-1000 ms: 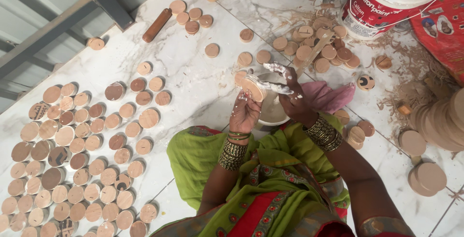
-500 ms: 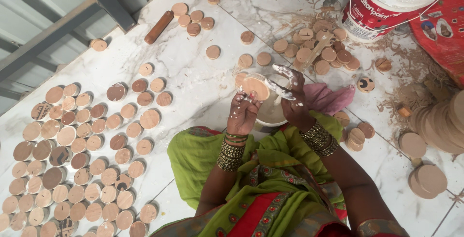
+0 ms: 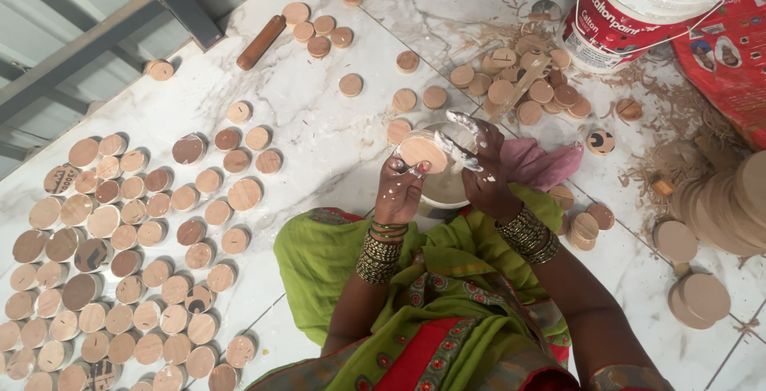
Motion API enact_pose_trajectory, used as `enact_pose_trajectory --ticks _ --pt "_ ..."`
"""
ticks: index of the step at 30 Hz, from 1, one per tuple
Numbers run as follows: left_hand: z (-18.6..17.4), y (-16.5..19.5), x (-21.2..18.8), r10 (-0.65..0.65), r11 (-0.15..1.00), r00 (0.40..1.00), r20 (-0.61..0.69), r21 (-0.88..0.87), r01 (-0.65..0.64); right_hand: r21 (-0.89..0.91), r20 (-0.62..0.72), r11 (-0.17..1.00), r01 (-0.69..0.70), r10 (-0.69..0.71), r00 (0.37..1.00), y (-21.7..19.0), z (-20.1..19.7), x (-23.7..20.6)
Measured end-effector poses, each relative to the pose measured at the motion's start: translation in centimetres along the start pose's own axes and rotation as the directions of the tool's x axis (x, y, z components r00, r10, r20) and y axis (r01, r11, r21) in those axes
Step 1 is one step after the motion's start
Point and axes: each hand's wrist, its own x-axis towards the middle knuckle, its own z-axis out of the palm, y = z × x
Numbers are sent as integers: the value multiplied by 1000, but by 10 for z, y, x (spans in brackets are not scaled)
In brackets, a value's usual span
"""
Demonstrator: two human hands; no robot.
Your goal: The person sits on the floor and applies a white paste, likely glue, to small round wooden discs one at a time. They dip their fingers into a bowl of the paste, spread it over a disc, and set the coated disc down with a large pile of similar discs.
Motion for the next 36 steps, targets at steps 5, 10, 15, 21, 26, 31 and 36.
enact_pose_trajectory --ticks 5,10,15,21,26,31,36 --pt "-11 -3 0 47 992 999 21 -118 -45 -42 -23 999 13 -14 1000 -23 -4 9" --pt "-12 7 -1 81 996 997 -2 -30 -82 -107 -28 992 71 -74 997 -22 -15 7" --pt "7 16 -8 106 993 994 31 51 -108 -38 -29 999 -7 6 1000 -11 -6 -5" --pt "21 30 -16 181 937 983 29 298 -181 -167 -51 973 160 -170 984 -9 -4 2" --pt "22 26 -15 223 852 973 55 473 -222 -134 40 986 101 -97 995 -37 -20 38" --pt "20 28 -17 245 900 969 28 364 -238 -124 49 991 58 -53 997 -58 -24 49" --pt "10 36 -9 306 898 950 -56 349 -269 -232 125 969 83 -55 991 -31 -18 24"
